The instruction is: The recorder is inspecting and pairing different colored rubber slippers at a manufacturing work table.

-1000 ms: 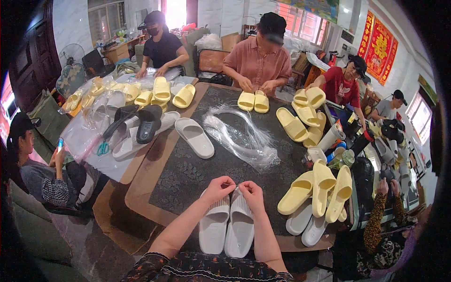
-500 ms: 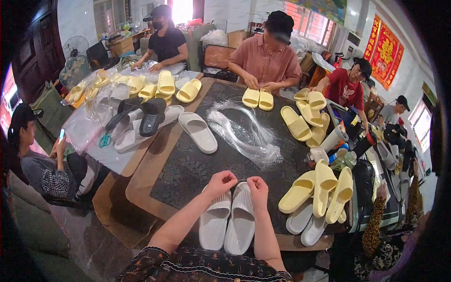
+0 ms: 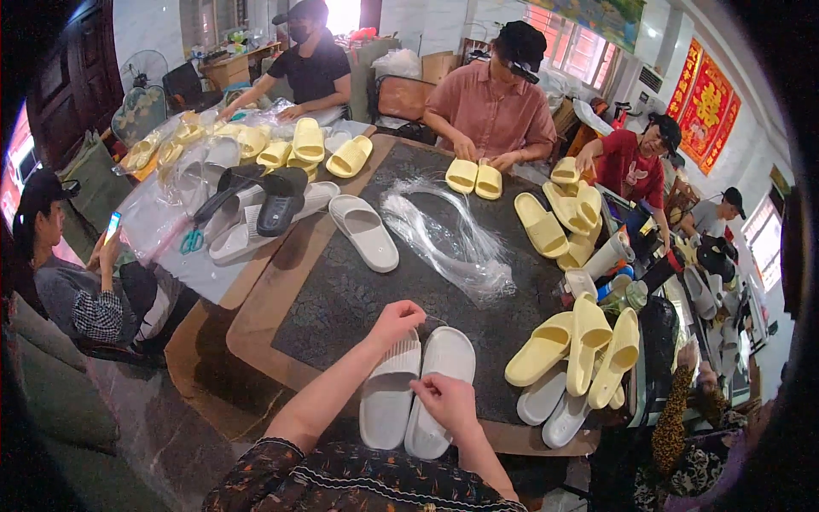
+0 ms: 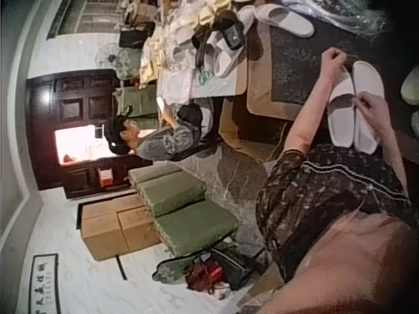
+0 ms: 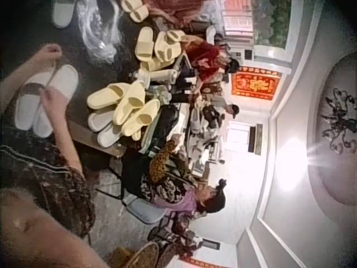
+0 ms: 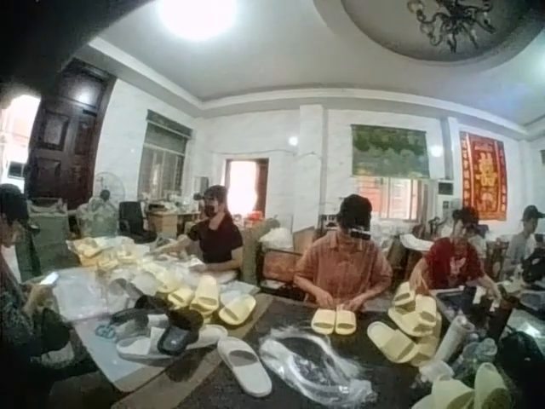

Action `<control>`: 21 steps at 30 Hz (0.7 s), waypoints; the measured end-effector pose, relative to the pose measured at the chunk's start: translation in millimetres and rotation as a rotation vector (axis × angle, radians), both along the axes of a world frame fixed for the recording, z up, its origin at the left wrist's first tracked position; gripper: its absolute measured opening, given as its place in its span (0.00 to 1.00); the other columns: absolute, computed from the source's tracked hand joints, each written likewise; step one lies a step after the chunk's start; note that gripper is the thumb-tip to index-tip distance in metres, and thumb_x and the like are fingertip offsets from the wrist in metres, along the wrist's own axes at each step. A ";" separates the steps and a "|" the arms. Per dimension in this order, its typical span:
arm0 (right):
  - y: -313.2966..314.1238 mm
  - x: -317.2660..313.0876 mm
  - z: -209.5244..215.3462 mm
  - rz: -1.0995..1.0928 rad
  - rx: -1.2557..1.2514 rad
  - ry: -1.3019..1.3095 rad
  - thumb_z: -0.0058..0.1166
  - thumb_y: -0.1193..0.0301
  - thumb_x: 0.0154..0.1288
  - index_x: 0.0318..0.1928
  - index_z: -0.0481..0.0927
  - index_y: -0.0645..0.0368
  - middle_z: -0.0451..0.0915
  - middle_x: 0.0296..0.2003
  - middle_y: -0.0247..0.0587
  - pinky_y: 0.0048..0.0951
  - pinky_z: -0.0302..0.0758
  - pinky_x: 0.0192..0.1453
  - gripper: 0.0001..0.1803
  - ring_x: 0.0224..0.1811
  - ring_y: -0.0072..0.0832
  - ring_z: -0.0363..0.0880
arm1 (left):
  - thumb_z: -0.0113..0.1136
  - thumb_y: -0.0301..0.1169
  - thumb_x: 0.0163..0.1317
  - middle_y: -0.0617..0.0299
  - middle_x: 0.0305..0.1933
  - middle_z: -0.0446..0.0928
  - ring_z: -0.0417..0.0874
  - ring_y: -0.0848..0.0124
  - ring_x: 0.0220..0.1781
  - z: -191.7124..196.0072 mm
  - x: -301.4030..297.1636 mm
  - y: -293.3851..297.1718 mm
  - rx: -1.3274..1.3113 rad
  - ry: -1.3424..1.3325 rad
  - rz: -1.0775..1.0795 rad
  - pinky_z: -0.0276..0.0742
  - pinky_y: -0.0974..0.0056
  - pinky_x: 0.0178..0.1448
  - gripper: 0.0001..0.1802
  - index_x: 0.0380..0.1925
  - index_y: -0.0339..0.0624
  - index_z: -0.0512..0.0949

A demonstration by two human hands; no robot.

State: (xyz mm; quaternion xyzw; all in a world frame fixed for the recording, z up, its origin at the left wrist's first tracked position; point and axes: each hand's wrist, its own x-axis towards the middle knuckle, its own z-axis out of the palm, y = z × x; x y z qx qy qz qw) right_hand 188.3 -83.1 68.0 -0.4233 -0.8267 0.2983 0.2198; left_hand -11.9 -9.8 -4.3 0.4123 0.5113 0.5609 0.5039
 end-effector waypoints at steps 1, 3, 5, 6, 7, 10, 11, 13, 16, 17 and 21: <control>-0.9 0.0 -2.6 0.001 -0.001 0.000 0.61 0.55 0.58 0.27 0.81 0.56 0.80 0.20 0.39 0.33 0.74 0.28 0.17 0.24 0.34 0.80 | 0.61 0.31 0.57 0.69 0.30 0.77 0.75 0.80 0.33 -1.5 -1.8 -0.2 -0.005 -0.032 0.009 0.71 0.72 0.40 0.07 0.32 0.39 0.79; -1.2 0.7 -12.1 0.015 -0.025 -0.086 0.60 0.52 0.58 0.26 0.80 0.56 0.79 0.19 0.39 0.36 0.74 0.28 0.19 0.23 0.36 0.79 | 0.61 0.34 0.59 0.69 0.33 0.77 0.75 0.80 0.35 -6.4 -6.1 2.4 0.005 -0.104 0.005 0.71 0.72 0.41 0.11 0.38 0.40 0.78; 0.7 -2.4 -22.1 -0.017 0.006 -0.104 0.59 0.50 0.57 0.26 0.80 0.56 0.78 0.19 0.39 0.37 0.73 0.28 0.21 0.23 0.37 0.79 | 0.62 0.37 0.61 0.69 0.39 0.77 0.75 0.80 0.39 -7.6 -13.9 9.0 0.077 -0.252 0.204 0.72 0.71 0.41 0.17 0.45 0.40 0.75; 2.0 -4.3 -27.3 -0.047 0.034 -0.121 0.58 0.48 0.57 0.25 0.80 0.56 0.78 0.19 0.39 0.38 0.73 0.28 0.22 0.23 0.38 0.79 | 0.61 0.40 0.62 0.68 0.43 0.75 0.74 0.79 0.42 -10.3 -27.8 10.4 0.073 -0.233 0.221 0.72 0.71 0.41 0.21 0.50 0.41 0.73; 2.2 -4.5 -30.9 -0.049 0.036 -0.123 0.58 0.48 0.57 0.25 0.80 0.56 0.78 0.19 0.39 0.38 0.73 0.28 0.22 0.23 0.38 0.79 | 0.61 0.41 0.62 0.68 0.41 0.75 0.74 0.80 0.41 -3.5 -39.2 8.7 0.113 -0.148 0.313 0.72 0.72 0.41 0.21 0.49 0.41 0.73; 1.2 -9.6 -40.8 -0.107 0.035 -0.197 0.58 0.45 0.55 0.25 0.80 0.56 0.78 0.19 0.39 0.39 0.73 0.28 0.25 0.22 0.39 0.78 | 0.58 0.39 0.64 0.68 0.31 0.72 0.72 0.78 0.30 -13.9 -122.3 17.4 0.134 -0.188 0.504 0.71 0.73 0.33 0.12 0.38 0.42 0.72; 0.9 -10.0 -46.0 -0.132 0.070 -0.176 0.59 0.47 0.53 0.24 0.79 0.58 0.78 0.19 0.41 0.39 0.73 0.29 0.24 0.23 0.40 0.79 | 0.57 0.43 0.64 0.69 0.27 0.69 0.71 0.77 0.27 -14.5 -148.2 16.4 0.183 -0.330 0.591 0.68 0.73 0.30 0.14 0.34 0.44 0.72; -0.5 -11.0 -46.6 -0.163 0.104 -0.148 0.61 0.49 0.52 0.23 0.79 0.61 0.79 0.20 0.43 0.39 0.74 0.31 0.24 0.24 0.41 0.79 | 0.61 0.54 0.59 0.65 0.26 0.69 0.72 0.74 0.28 -5.2 -205.6 17.8 0.037 -0.434 0.770 0.70 0.71 0.30 0.27 0.43 0.40 0.73; -1.8 -15.3 -43.9 -0.158 0.069 -0.160 0.61 0.51 0.51 0.22 0.79 0.59 0.79 0.19 0.43 0.39 0.74 0.30 0.22 0.24 0.41 0.79 | 0.68 0.52 0.53 0.55 0.34 0.74 0.76 0.64 0.32 -4.2 -298.1 6.3 0.062 -0.804 0.731 0.80 0.67 0.39 0.33 0.48 0.37 0.72; 0.6 -13.5 -51.2 -0.161 0.070 -0.149 0.60 0.51 0.50 0.22 0.79 0.59 0.78 0.19 0.43 0.39 0.73 0.30 0.22 0.24 0.41 0.79 | 0.66 0.53 0.54 0.53 0.36 0.76 0.79 0.64 0.33 -3.6 -316.7 5.0 0.020 -0.907 0.591 0.80 0.67 0.37 0.34 0.47 0.33 0.72; 2.4 -8.6 -53.1 -0.156 0.097 -0.124 0.60 0.51 0.51 0.22 0.80 0.58 0.78 0.19 0.43 0.40 0.74 0.29 0.21 0.23 0.41 0.79 | 0.58 0.42 0.62 0.54 0.35 0.80 0.80 0.68 0.29 -0.6 -347.3 3.4 -0.050 -0.740 0.445 0.79 0.71 0.32 0.24 0.43 0.28 0.73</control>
